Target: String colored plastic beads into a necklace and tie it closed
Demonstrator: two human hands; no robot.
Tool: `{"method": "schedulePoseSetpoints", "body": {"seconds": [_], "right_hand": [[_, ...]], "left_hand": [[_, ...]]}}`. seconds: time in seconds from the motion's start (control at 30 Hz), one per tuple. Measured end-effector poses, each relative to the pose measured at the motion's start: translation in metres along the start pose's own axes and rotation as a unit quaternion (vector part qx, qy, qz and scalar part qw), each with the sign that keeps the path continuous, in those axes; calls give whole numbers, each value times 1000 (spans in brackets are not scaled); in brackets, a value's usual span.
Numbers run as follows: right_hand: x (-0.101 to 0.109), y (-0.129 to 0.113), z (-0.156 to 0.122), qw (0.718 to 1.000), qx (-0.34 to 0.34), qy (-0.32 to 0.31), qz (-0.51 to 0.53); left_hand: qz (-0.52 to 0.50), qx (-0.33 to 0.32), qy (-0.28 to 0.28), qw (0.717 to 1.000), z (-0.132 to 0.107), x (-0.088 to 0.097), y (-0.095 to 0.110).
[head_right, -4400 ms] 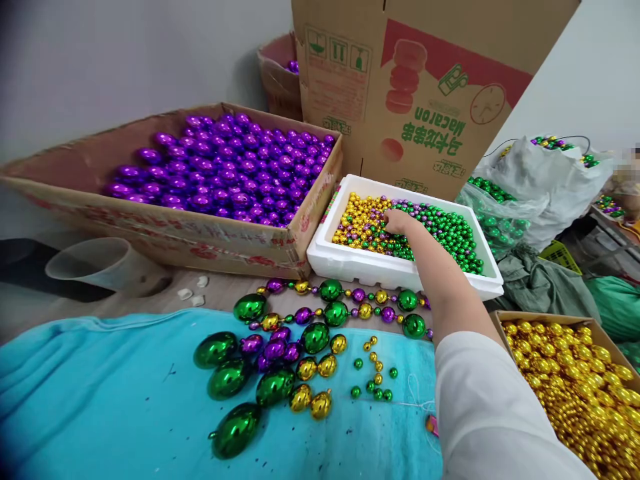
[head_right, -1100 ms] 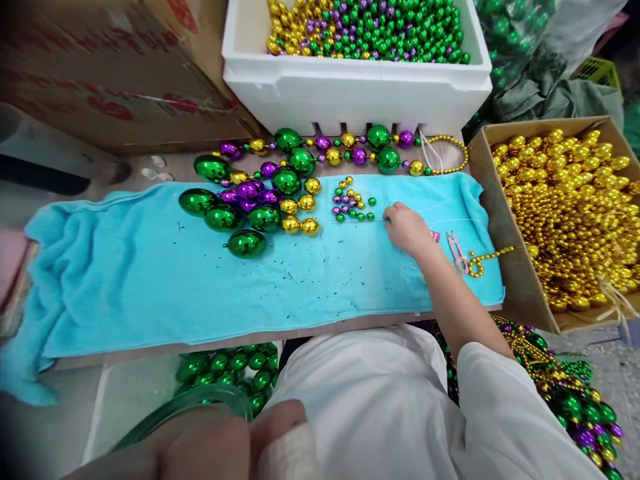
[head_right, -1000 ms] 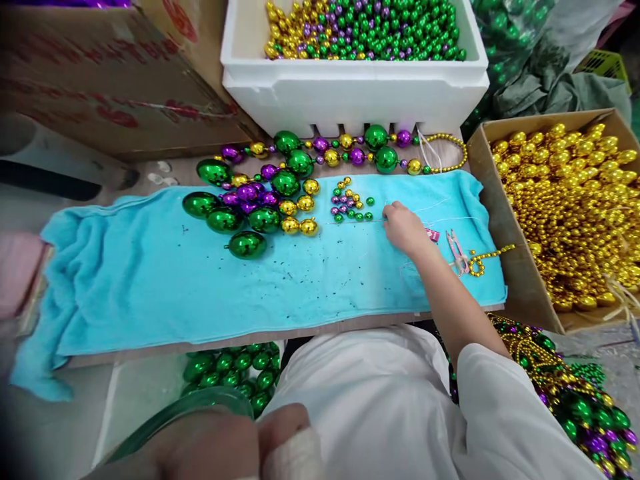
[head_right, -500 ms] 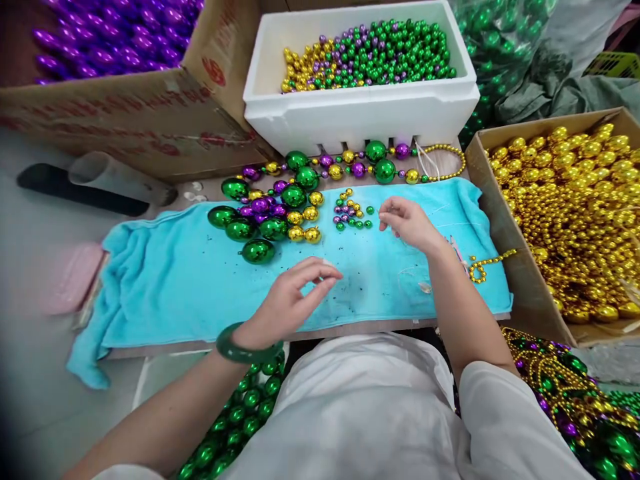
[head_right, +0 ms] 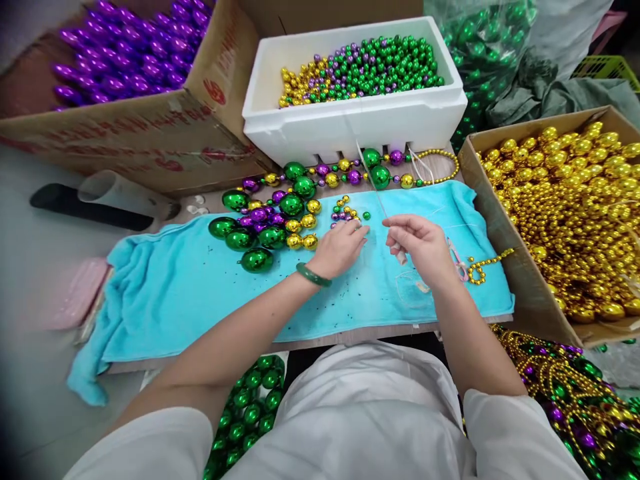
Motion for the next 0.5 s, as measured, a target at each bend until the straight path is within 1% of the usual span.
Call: {"method": "schedulePoseSetpoints", "body": {"seconds": [0.07,0.13,0.2,0.23,0.27,0.3,0.33,0.37,0.4,0.43,0.47,0.5], "right_hand": [[6,13,-11,1000,-7,29,6],[15,29,-21,998,-16,52,10],[24,42,-30,997,-15,75,13],[29,47,-34,996,-11,84,11],[32,50,-38,996,-8,92,3],[35,52,-41,995,-6,98,-11],[36,53,-45,994,-4,102,-30],[37,53,-48,993,-2,104,-51],[36,53,-50,992,1,105,-71],[34,51,-52,991,6,105,-87],[32,50,-53,990,9,103,-100],[29,50,-54,989,12,99,-109]], "left_hand": [[28,-7,-27,999,11,-12,2],[17,14,-46,999,19,-19,1],[-52,53,-42,996,25,-20,-2],[-116,80,-25,990,25,-18,-6],[-203,116,2,972,24,-13,-13],[-309,159,31,937,21,-9,-21],[-427,203,56,880,15,-6,-29],[-542,240,72,802,8,-5,-36],[-641,268,79,715,1,-4,-40],[-717,285,80,631,-5,-3,-42],[-769,293,78,563,-11,-1,-43],[-800,298,77,515,-17,1,-43]]}}
Point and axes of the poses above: each hand's wrist, its own z-axis towards the middle knuckle, its own x-axis out of the back of the hand, y = z × x, the point moved 7 cm from there along z, towards the middle knuckle, and after that the axes turned 12 degrees about z, right-handed, at the moved point
